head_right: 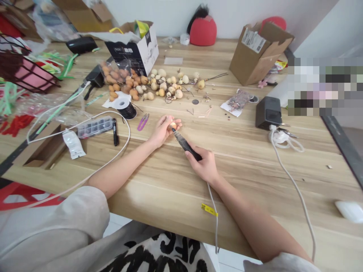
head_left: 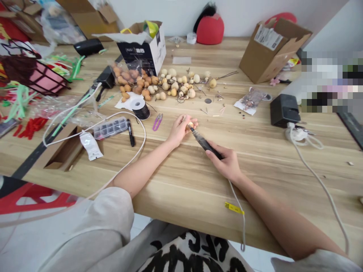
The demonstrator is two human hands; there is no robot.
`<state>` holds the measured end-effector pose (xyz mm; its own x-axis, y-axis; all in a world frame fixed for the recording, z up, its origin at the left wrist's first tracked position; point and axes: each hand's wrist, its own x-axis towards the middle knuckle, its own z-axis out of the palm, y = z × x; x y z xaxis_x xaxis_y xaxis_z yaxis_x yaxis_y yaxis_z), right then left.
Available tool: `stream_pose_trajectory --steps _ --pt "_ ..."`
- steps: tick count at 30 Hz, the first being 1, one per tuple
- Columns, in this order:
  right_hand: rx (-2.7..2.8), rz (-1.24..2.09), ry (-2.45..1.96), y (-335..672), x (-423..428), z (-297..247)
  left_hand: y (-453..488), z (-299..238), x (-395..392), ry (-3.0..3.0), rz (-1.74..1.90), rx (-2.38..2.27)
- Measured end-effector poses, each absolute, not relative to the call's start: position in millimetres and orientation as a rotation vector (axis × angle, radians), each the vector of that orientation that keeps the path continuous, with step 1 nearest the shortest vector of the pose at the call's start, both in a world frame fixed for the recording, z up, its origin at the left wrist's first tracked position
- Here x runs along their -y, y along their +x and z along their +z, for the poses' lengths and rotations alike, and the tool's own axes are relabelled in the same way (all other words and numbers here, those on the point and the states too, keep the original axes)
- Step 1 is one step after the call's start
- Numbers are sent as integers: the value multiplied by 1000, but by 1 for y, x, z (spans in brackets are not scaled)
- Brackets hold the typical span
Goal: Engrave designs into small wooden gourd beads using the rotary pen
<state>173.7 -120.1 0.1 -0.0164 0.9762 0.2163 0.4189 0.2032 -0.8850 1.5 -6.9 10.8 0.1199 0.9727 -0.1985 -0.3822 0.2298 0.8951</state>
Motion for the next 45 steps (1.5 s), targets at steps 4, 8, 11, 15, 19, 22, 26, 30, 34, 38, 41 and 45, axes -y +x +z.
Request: stream_pose_trajectory --steps 4,8,11,15,19,22,26,30,34,38,41,45 --pt "1535 809 -1411 175 119 -2 1 12 6 758 1157 -953" --pt "1560 805 -1380 175 119 -3 0 11 6 742 1162 -944" --pt "1557 788 -1385 175 119 -3 1 11 7 713 1158 -937" --pt "1546 806 -1417 175 119 -2 3 13 10 683 1131 -900" --pt "1552 813 -1421 175 120 -1 4 14 10 674 1127 -896" --pt "1553 810 -1413 175 120 -1 4 13 9 652 1130 -911" --pt "1548 792 -1419 175 119 -2 3 13 9 660 1119 -903" --pt "1566 783 -1403 175 119 -2 3 13 9 662 1117 -906" --pt "1573 776 -1397 175 119 -1 4 13 9 660 1124 -910" --pt "1585 760 -1379 173 120 1 4 13 9 663 1129 -906" --pt "1599 753 -1370 173 120 1 4 13 9 660 1128 -910" --pt "1552 784 -1415 174 120 0 3 14 9 662 1121 -906"
